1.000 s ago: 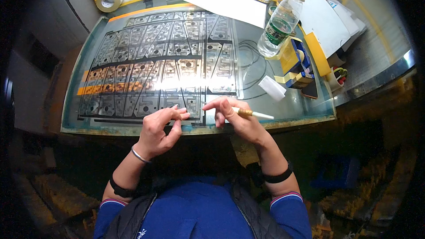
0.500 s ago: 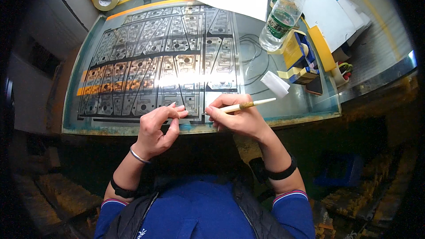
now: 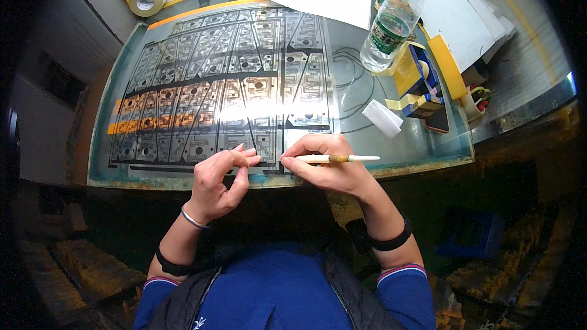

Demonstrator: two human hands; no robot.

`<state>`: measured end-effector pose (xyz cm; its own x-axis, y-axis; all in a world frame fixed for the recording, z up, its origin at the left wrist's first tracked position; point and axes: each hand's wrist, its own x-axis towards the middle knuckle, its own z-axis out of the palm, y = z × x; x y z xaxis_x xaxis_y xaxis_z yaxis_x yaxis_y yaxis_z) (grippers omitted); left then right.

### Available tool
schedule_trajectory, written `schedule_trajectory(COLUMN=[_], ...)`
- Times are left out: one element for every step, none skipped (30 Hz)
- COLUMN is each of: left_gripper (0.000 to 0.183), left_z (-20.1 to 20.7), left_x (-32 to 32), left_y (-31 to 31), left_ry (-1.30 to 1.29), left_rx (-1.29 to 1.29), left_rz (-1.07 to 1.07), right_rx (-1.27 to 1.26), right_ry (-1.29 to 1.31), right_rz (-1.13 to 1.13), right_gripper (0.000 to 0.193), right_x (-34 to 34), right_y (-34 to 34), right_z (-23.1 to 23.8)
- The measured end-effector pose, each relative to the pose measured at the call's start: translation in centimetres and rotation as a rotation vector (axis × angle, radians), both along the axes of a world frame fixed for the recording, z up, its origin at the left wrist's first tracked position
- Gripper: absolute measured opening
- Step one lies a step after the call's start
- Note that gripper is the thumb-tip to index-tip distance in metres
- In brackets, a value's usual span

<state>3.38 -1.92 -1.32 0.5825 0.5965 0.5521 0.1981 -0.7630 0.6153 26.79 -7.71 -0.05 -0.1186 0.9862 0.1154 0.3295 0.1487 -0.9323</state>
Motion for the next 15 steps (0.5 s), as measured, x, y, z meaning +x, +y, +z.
schedule_trajectory(left_gripper=[0.008,0.008,0.008,0.008,0.008,0.007,0.007,0.007,0.007,0.007,0.006,0.006,0.006,0.006,0.006], left_z=[0.01,0.03,0.03,0.04,0.06,0.11,0.12,0.14,0.11,0.11,0.15,0.17,0.17,0.17,0.17], left_x=[-0.02,-0.05,-0.02,0.02,0.06,0.06,0.06,0.07,0.07,0.08,0.07,0.12,0.17,0.21,0.21], left_y=[0.0,0.01,0.04,0.07,0.11,0.03,-0.05,-0.13,-0.11,-0.11,-0.12,-0.09,-0.08,-0.08,-0.13], left_ry=[0.0,0.001,-0.001,0.002,0.004,0.007,0.007,0.007,0.006,0.008,0.01,0.011,0.01,0.008,0.008], left_rx=[0.0,0.0,0.0,-0.001,-0.003,-0.002,-0.004,-0.005,-0.008,-0.009,-0.01,-0.011,-0.018,-0.025,-0.033], left_rz=[0.001,0.001,0.0,-0.002,-0.003,-0.002,0.003,0.007,0.011,0.013,0.015,0.016,0.014,0.013,0.012], right_rx=[-0.012,-0.024,-0.036,-0.021,-0.007,0.009,0.031,0.054,0.074,0.061,0.048,0.035,-0.017,-0.07,-0.124], right_ry=[0.004,0.008,0.01,-0.002,-0.014,-0.026,-0.041,-0.057,-0.072,-0.072,-0.071,-0.071,-0.047,-0.022,0.004], right_rz=[-0.014,-0.027,-0.043,-0.043,-0.044,-0.041,-0.033,-0.025,-0.017,-0.003,0.012,0.026,-0.015,-0.056,-0.095], right_gripper=[0.013,0.013,0.013,0.012,0.011,0.009,0.01,0.01,0.01,0.01,0.01,0.01,0.01,0.01,0.009], right_x=[-0.14,-0.3,-0.35,-0.34,-0.31,-0.31,-0.27,-0.19,-0.12,-0.02,0.09,0.18,0.03,-0.28,-0.46], right_y=[0.0,-0.01,-0.05,-0.06,-0.05,-0.11,-0.15,-0.17,-0.11,-0.08,-0.05,-0.02,-0.09,-0.23,-0.32], right_z=[0.1,0.2,0.24,0.19,0.09,0.0,-0.15,-0.33,-0.45,-0.42,-0.3,-0.16,0.0,0.16,0.21])
